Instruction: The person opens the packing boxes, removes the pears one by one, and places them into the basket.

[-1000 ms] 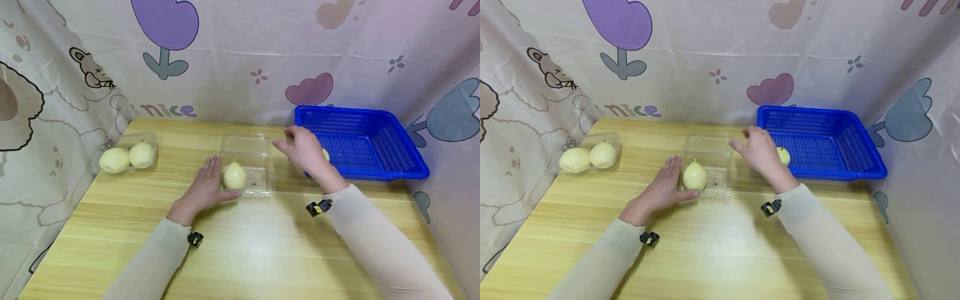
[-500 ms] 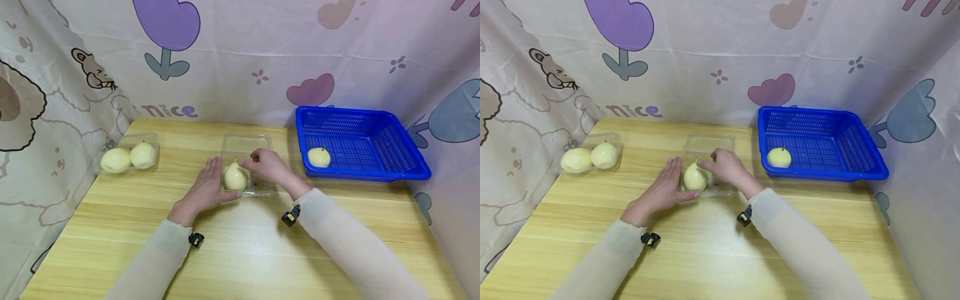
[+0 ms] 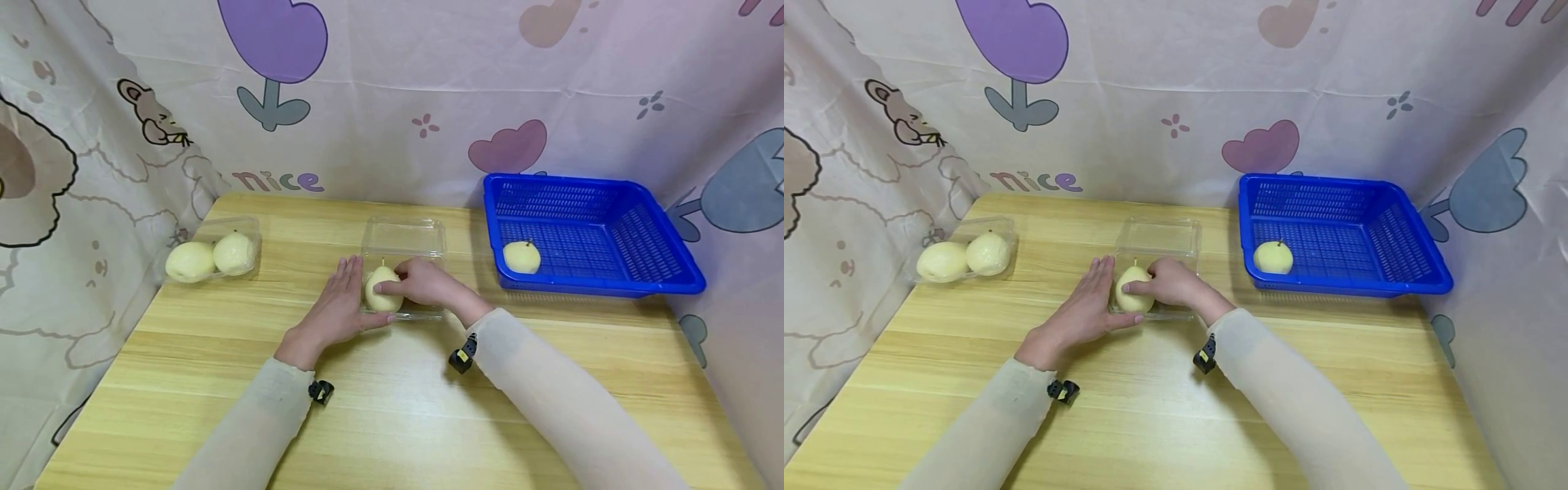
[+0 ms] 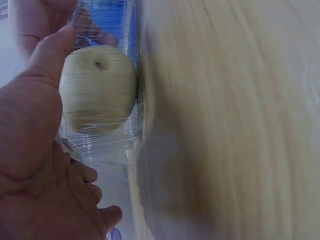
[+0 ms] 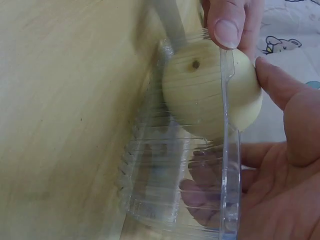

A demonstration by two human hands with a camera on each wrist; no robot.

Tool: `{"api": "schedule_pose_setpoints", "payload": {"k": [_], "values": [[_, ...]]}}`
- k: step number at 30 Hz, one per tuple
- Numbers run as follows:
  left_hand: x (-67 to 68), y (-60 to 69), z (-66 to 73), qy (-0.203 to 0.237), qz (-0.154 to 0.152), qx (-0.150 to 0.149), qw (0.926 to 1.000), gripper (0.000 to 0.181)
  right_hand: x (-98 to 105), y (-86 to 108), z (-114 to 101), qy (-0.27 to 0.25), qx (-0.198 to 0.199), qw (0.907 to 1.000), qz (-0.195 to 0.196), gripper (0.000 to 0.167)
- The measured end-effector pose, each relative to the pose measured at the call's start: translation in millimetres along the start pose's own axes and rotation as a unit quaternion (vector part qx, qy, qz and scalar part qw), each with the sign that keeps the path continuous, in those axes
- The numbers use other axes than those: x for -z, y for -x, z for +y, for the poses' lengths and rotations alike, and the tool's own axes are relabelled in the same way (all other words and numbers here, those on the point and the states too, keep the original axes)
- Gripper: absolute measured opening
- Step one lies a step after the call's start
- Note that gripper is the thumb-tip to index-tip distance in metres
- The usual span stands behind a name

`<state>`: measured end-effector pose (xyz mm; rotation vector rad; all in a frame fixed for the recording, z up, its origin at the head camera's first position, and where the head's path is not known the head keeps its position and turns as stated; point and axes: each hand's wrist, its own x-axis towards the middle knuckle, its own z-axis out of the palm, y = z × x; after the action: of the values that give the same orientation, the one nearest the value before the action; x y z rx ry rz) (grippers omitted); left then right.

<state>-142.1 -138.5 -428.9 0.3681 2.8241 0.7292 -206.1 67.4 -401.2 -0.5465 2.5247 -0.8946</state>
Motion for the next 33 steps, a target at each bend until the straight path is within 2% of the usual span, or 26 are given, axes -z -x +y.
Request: {"api": "schedule_pose_setpoints", "payload": {"k": [3,9,12,15,20,26,33], "values": [[-0.3,-0.3,-0.4,0.0,0.003,-0.004,1.0,0.134,1,-0.2,1,-0.006,0.012,0.9998,-0.013,0.042],[-1.3,-0.8,-0.4,-0.003,0.009,-0.01,0.9999,0.134,3,3.5,0,-0.013,0.017,0.9997,-0.009,0.04],[-1.6,-0.8,-0.4,-0.006,0.011,-0.011,0.9999,0.134,3,5.9,0,0.008,0.027,0.9996,0.009,0.044],[-1.6,-0.5,-0.3,-0.007,0.012,-0.011,0.9998,0.135,1,8.7,2,0.044,0.042,0.9974,0.038,0.057],[-1.3,0.2,-0.1,-0.009,0.008,-0.008,0.9999,0.135,-2,14.7,7,0.106,0.063,0.9883,0.089,0.079],[-1.5,0.6,-0.3,-0.004,0.003,-0.004,1.0,0.134,-4,20.5,16,0.127,0.071,0.9811,0.128,0.08],[-2.5,0.2,-0.7,-0.006,0.006,-0.007,0.9999,0.135,-8,19.8,19,0.153,0.072,0.9769,0.131,0.08]]}}
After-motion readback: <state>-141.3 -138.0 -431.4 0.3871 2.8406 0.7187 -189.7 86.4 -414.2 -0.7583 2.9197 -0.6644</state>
